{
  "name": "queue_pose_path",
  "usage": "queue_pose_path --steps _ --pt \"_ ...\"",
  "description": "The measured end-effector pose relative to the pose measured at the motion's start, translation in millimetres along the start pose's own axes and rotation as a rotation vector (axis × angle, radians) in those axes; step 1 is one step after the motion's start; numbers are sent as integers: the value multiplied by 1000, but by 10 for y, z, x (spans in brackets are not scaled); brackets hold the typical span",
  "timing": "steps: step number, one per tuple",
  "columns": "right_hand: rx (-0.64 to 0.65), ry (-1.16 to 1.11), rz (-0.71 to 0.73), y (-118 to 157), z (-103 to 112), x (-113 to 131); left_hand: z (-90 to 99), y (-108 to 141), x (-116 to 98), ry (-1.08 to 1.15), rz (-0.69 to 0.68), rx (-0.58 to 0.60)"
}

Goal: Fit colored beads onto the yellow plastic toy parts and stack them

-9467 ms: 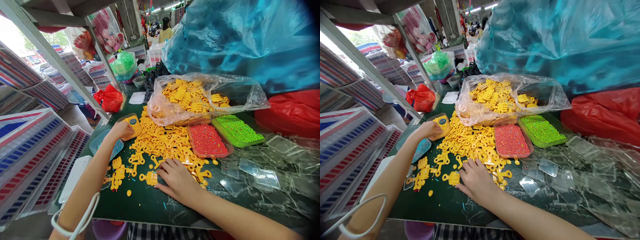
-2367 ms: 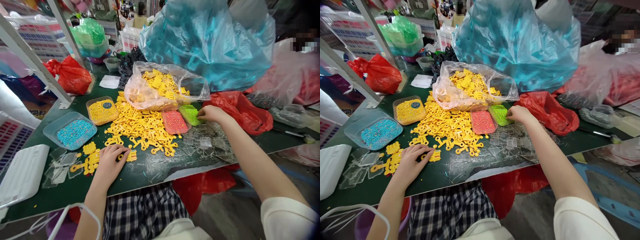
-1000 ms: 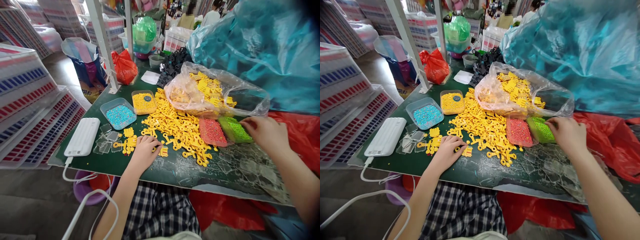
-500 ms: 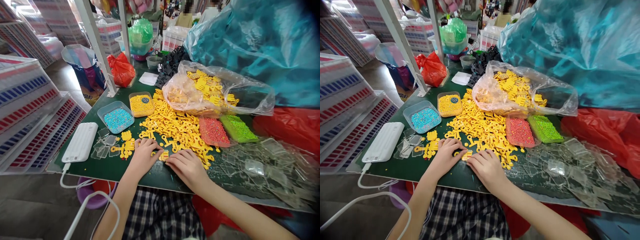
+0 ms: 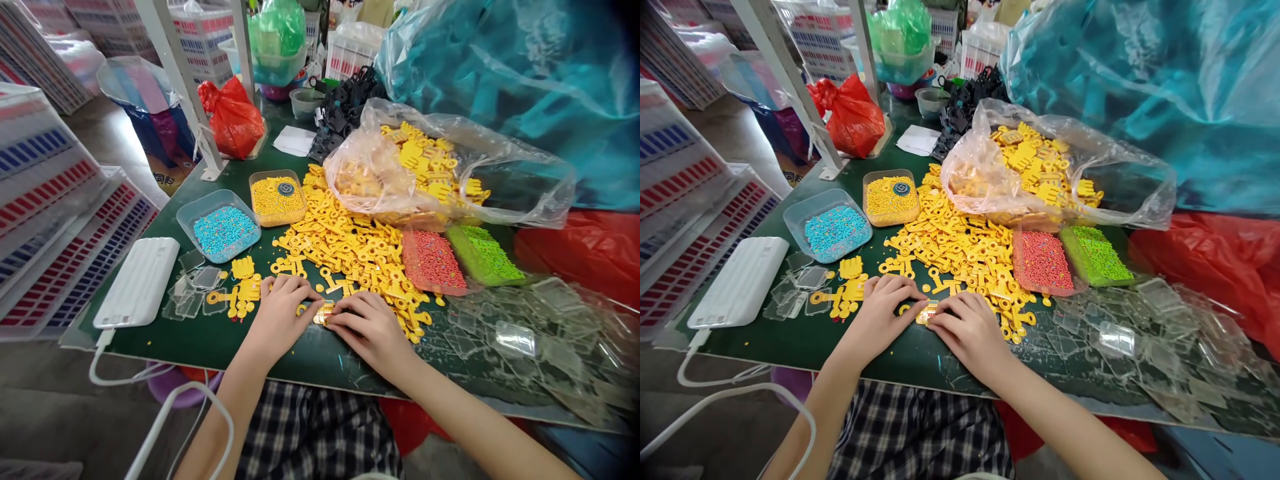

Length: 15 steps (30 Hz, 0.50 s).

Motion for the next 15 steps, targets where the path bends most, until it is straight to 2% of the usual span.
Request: queue_pose_path --steps 15 --pt "-49 23 -28 0 33 -26 -22 8 34 -15 -28 -19"
Point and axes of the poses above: each hand's wrist, its own y-axis away from the middle knuckle, its own z-axis out of the back of the hand, x = y × z, the point moved 5 cm from there along -y, towards the middle knuckle, and after that the axes turned 6 degrees about y, right-handed, at the moved point
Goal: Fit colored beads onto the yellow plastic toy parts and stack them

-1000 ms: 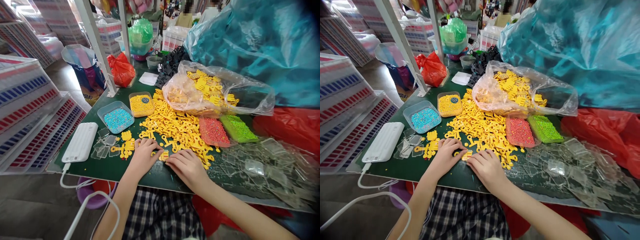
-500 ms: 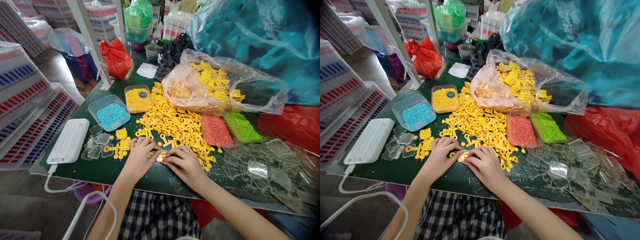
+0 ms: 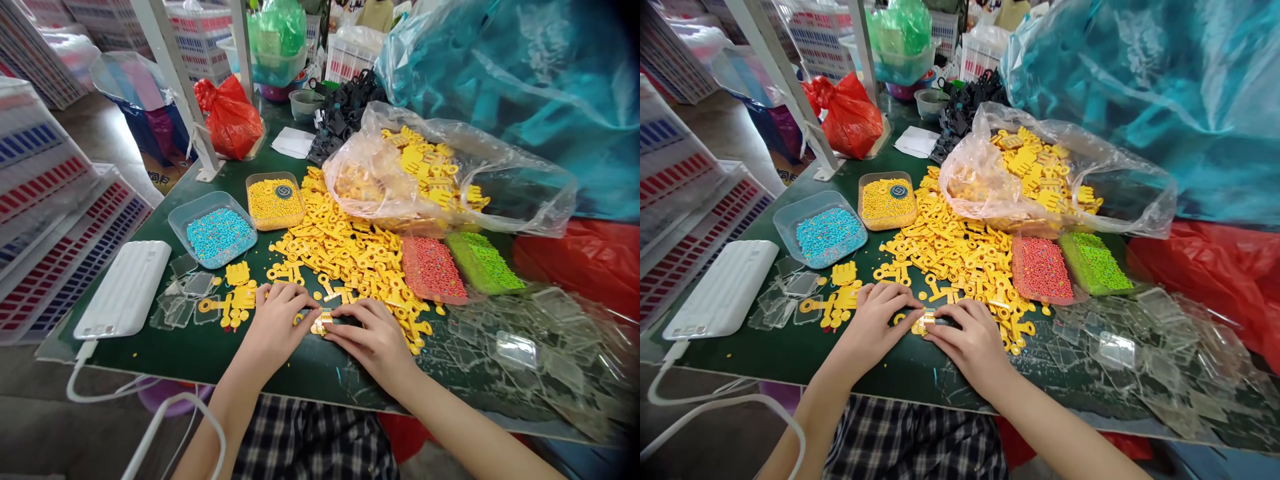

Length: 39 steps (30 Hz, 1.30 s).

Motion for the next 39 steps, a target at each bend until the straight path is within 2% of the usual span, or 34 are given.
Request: queue_pose_path --steps 8,20,31,35,39 --pt "-33 -69 -89 12 49 -65 33 7 -19 -7 -28 -12" --pt "-16 -83 4 -5 4 -1 7 3 -36 -7 -26 43" --pt "24 -52 24 -24 -48 50 15 7 -33 -12 -33 11" --pt "23 -96 -9 -31 -27 42 20 10 -35 -17 -39 -1" --pt "-54 -128 -88 -37 33 -4 19 14 -34 -14 -33 -1"
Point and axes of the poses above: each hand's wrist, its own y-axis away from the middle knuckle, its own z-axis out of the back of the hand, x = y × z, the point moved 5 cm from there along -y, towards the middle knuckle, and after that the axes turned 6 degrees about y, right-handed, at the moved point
